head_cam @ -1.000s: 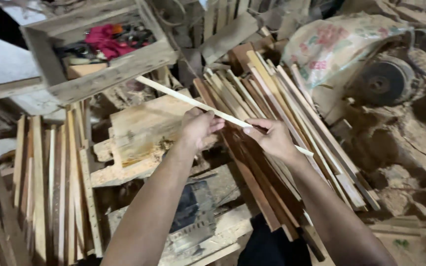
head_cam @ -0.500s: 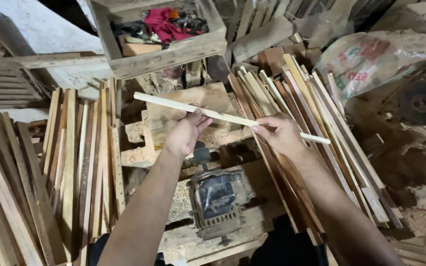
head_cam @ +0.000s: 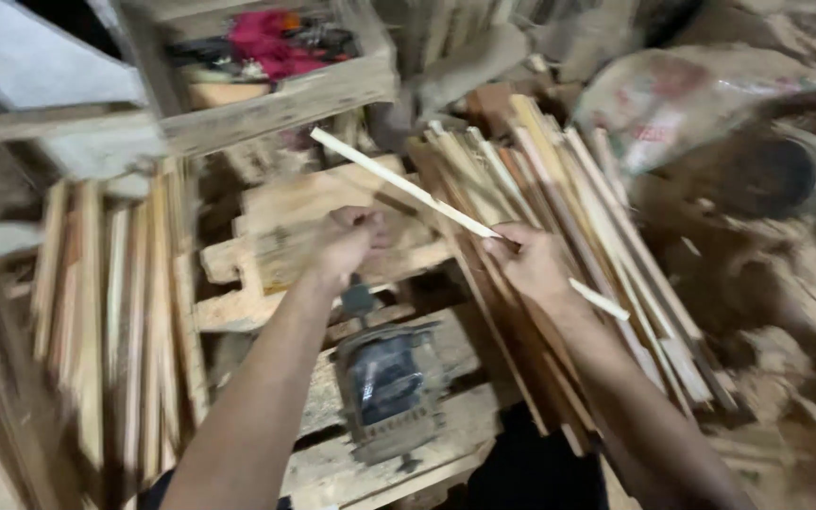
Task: Processing thin wooden strips by aligning them on a jig and using a stationary machine
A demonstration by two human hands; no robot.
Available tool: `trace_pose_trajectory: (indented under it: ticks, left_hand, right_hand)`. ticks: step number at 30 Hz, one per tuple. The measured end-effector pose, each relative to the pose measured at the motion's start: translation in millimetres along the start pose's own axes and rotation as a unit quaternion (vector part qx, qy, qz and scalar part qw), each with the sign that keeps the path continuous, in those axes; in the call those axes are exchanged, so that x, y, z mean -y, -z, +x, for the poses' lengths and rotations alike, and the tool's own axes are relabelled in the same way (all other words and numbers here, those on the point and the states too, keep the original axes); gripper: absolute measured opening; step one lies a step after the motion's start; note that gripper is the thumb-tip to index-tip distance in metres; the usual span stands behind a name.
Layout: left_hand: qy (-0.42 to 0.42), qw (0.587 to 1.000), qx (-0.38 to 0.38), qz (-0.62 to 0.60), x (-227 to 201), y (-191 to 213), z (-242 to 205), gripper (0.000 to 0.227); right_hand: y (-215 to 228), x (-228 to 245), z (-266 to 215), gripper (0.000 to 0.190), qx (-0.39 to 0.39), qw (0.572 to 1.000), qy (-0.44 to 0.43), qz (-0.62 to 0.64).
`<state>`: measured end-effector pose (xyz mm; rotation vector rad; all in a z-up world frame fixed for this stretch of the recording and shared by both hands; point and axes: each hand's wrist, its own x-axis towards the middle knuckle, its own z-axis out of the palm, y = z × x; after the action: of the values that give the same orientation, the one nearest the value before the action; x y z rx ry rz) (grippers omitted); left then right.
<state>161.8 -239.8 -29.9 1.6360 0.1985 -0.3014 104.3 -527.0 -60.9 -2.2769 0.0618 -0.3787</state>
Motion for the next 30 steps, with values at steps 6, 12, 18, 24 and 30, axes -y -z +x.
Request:
trace_pose_trajectory:
  ticks: [6, 12, 18, 24, 30]
  left_hand:
    - [-0.055, 0.862, 0.122, 0.489, -29.8, -103.9, 19.9, 0.051]
    - [-0.122, 0.75, 0.243, 0.602, -32.9, -228.6, -21.2, 0.054]
    - [-0.151, 0.737, 0.293, 0.59, -78.2, -251.4, -92.4, 0.056]
    - [-0.135, 0.736, 0.285, 0.599, -20.0, -269.3, -57.1, 0.057]
    - [-0.122, 0.738, 0.275, 0.605, -13.8, -269.7, -54.8, 0.054]
  right_hand:
    - [2.0, -95.0, 9.2, 0.023, 0.004, 0.96, -0.2, -0.198]
    - [27.4, -86.7, -9.9, 0.026, 0.038, 0.967, -0.174, -0.183]
    - [54.8, -141.9, 8.5, 0.03, -0.036, 0.924, -0.174, -0.338]
    - [49.4, -163.8, -3.2, 0.025, -0.052, 0.932, -0.145, -0.329]
    - [30.7, -224.0, 1.6, 0.025, -0.066, 0.933, -0.113, -0.334]
